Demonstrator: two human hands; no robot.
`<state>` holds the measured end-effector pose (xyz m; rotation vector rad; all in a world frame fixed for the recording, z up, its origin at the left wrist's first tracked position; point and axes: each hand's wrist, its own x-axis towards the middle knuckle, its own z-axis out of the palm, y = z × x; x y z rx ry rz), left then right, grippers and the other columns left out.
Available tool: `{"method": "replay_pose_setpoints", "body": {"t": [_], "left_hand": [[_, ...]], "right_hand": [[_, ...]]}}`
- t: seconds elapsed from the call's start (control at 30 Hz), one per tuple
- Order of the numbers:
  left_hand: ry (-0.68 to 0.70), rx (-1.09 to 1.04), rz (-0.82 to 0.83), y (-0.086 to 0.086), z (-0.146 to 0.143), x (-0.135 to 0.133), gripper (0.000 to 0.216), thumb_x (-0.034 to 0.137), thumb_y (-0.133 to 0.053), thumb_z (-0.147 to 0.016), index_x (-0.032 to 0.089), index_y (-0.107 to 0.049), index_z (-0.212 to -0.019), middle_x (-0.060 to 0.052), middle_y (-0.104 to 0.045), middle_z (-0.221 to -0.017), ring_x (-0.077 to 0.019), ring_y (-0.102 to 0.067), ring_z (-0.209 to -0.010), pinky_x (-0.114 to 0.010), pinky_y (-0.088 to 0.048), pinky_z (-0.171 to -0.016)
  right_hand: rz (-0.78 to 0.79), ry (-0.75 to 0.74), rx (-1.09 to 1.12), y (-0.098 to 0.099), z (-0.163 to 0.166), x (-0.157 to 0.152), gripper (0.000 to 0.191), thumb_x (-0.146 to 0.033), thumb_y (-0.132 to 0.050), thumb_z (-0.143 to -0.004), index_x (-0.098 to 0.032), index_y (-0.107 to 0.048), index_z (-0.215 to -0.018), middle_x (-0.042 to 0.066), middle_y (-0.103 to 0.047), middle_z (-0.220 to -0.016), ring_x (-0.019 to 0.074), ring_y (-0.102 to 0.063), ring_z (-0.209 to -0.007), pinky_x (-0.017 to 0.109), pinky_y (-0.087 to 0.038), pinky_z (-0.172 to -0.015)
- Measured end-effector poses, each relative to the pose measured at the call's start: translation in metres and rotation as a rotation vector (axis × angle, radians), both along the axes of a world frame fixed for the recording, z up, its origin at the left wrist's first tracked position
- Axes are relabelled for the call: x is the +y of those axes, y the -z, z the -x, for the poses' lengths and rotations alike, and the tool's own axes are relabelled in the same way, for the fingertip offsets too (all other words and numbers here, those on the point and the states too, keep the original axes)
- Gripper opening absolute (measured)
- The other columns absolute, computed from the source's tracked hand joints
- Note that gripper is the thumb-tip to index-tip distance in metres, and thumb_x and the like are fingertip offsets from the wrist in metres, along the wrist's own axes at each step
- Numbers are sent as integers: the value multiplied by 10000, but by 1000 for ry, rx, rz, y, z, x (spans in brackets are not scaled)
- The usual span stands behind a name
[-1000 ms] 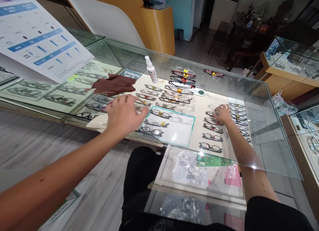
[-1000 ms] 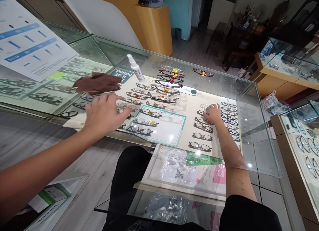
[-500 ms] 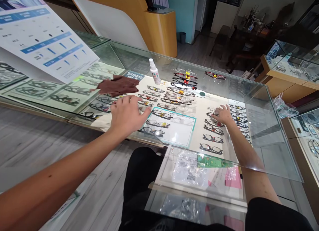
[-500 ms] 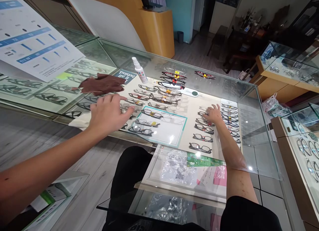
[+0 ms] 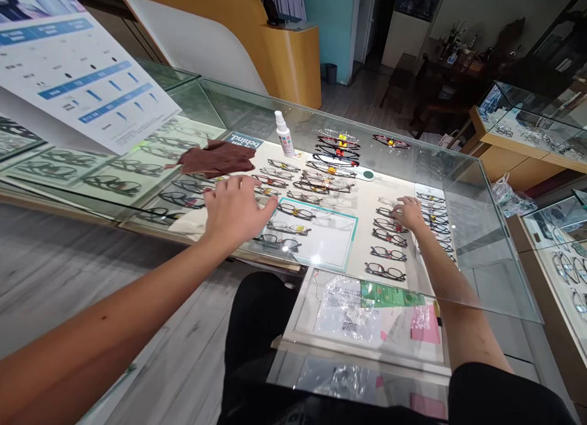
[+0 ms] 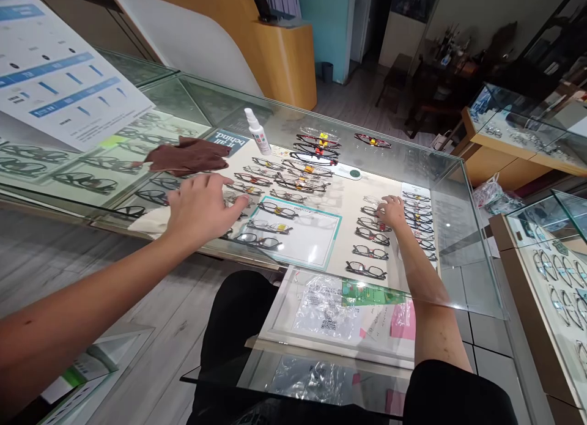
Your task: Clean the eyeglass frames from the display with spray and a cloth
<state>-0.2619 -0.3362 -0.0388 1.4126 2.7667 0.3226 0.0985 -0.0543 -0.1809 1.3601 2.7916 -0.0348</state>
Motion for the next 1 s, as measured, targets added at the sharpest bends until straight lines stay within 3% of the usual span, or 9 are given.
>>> {"method": "replay_pose_setpoints", "body": {"t": [0.17,0.3,0.4,0.5,0.67,0.73,0.77,0.9,1.0], "left_hand": [[-15,5,12,-1,-1,1,618,502,-413,-942,105,-597,-1379,-279,-598,-1448,-494,-501,-1394,-653,-413,-1118],[12,-9,10,-2,-1,1,625,492,-403,-972,76,-582,-1403,-283,-580,-1464,-488,-492,-1403,-649,-395,-1133],[2,-16,1,-2,-1,1,598,472,-439,-974,79,-586,-1399,-280,-579,-1472,-480,-484,-1415,-638,-380,-1160],[2,-11,-5,-2,-2,1,591,463,-458,-969,78,-587,-1399,-286,-585,-1465,-479,-494,-1405,-636,-387,-1156],[25,11,-15,1,-1,0,620,485,-410,-972,73,-586,-1401,-293,-583,-1469,-467,-514,-1369,-630,-424,-1114],[32,22,-26,4,0,0,644,496,-402,-963,71,-588,-1409,-298,-569,-1490,-475,-512,-1369,-629,-429,-1104],[32,24,-35,5,1,0,654,498,-402,-957,70,-588,-1416,-300,-564,-1496,-480,-511,-1370,-629,-429,-1101],[41,10,-60,7,2,-1,688,498,-397,-944,60,-588,-1439,-309,-571,-1487,-500,-510,-1369,-636,-422,-1097],[51,8,-72,7,1,-1,687,487,-391,-942,52,-600,-1432,-315,-575,-1478,-512,-504,-1377,-640,-411,-1100]], "right_hand": [[-33,32,25,-12,8,-13,227,-245,-593,-999,-175,-804,-1046,156,-644,-1404,340,-472,-1342,501,-324,-1162],[-54,98,13,-26,26,-39,315,-267,-506,-1041,-98,-771,-1015,208,-681,-1153,320,-557,-1109,393,-407,-907],[4,109,-23,-33,43,-75,453,-275,-395,-1084,-103,-776,-909,171,-698,-943,270,-596,-905,340,-345,-717],[141,20,-56,-37,60,-122,527,-310,-388,-1100,-129,-755,-768,89,-650,-719,192,-540,-669,314,-273,-639],[432,-266,-70,-53,78,-204,477,-343,-560,-1046,-162,-592,-606,-37,-422,-539,107,-334,-534,265,-235,-608],[549,-367,-37,-68,80,-232,521,-391,-575,-1042,-177,-476,-578,-61,-315,-529,99,-269,-538,261,-220,-598],[688,-436,18,-77,80,-244,547,-409,-586,-1041,-180,-413,-575,-70,-278,-542,93,-238,-549,257,-214,-597],[1103,-463,156,-125,75,-277,661,-539,-635,-1012,-184,-300,-568,-83,-199,-545,81,-172,-554,263,-172,-567],[1125,-563,340,-166,67,-278,665,-515,-612,-1027,-191,-283,-549,-78,-201,-526,79,-165,-537,272,-165,-532]]}}
